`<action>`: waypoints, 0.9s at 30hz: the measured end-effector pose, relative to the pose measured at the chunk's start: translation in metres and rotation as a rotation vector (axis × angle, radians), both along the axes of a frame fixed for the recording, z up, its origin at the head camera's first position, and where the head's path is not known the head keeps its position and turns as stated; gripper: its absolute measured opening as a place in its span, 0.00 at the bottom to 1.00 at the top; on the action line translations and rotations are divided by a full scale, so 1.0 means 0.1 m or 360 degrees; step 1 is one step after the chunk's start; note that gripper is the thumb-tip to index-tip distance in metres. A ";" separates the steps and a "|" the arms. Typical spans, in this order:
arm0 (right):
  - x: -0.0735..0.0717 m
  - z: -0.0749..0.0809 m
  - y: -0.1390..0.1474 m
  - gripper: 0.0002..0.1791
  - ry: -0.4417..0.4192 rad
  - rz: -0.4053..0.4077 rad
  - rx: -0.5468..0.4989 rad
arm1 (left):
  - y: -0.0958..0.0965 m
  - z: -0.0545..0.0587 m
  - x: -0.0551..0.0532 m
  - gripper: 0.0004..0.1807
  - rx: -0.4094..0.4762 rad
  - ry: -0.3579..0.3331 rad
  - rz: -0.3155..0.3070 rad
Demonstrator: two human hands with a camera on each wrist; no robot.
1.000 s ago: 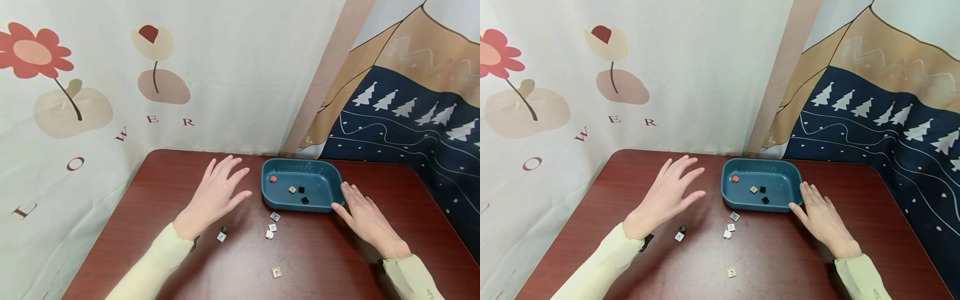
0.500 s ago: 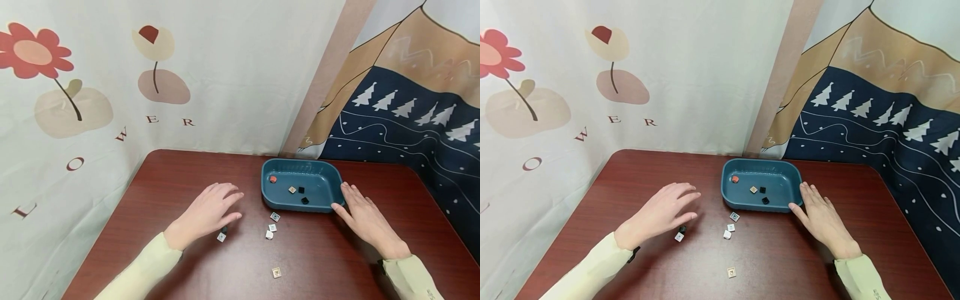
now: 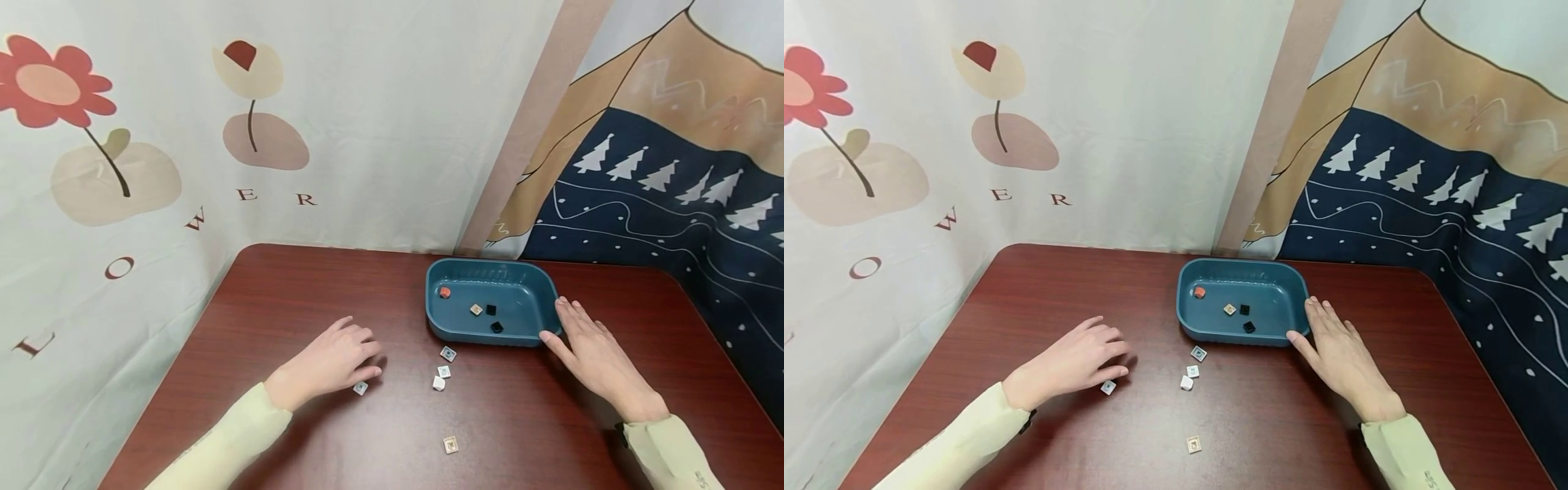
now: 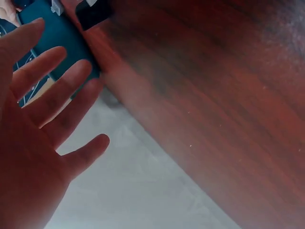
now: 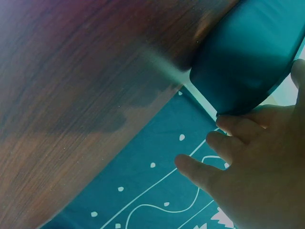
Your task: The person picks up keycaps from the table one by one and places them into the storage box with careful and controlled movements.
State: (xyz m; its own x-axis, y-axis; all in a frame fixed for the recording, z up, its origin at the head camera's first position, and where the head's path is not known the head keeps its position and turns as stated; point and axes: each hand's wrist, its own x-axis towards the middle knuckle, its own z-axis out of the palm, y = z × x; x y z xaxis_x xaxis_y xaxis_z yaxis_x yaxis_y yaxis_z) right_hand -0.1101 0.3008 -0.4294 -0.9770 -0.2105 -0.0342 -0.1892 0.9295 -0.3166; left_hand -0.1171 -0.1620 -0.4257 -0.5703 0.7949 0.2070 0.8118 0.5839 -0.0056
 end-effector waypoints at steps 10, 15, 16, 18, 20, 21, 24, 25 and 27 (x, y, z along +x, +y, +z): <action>0.00 0.00 0.00 0.49 0.0000 0.0007 0.0000 | 0.01 -0.08 0.00 0.14 -0.0096 -0.0072 0.0090; 0.01 0.01 -0.01 0.49 0.0005 0.0008 -0.0005 | 0.00 -0.07 0.00 0.13 -0.0119 -0.0120 0.0109; 0.01 0.01 0.00 0.49 0.0005 0.0006 -0.0006 | 0.00 -0.07 0.00 0.13 -0.0124 -0.0132 0.0107; 0.01 0.01 0.00 0.49 0.0003 0.0005 -0.0006 | -0.01 -0.06 0.00 0.12 -0.0136 -0.0158 0.0095; 0.01 0.01 0.00 0.49 0.0000 0.0002 -0.0006 | -0.01 -0.06 0.00 0.11 -0.0145 -0.0169 0.0073; 0.01 0.01 0.00 0.49 -0.0001 0.0002 -0.0004 | -0.02 -0.05 0.00 0.10 -0.0152 -0.0174 0.0068; 0.01 0.01 0.00 0.49 -0.0005 0.0000 -0.0001 | -0.03 -0.05 0.01 0.08 -0.0144 -0.0196 0.0055; 0.01 0.01 0.00 0.50 -0.0005 -0.0001 -0.0001 | -0.04 -0.06 0.01 0.08 -0.0133 -0.0203 0.0052; 0.00 0.01 0.00 0.50 -0.0003 0.0001 0.0000 | -0.04 -0.06 0.01 0.07 -0.0116 -0.0211 0.0053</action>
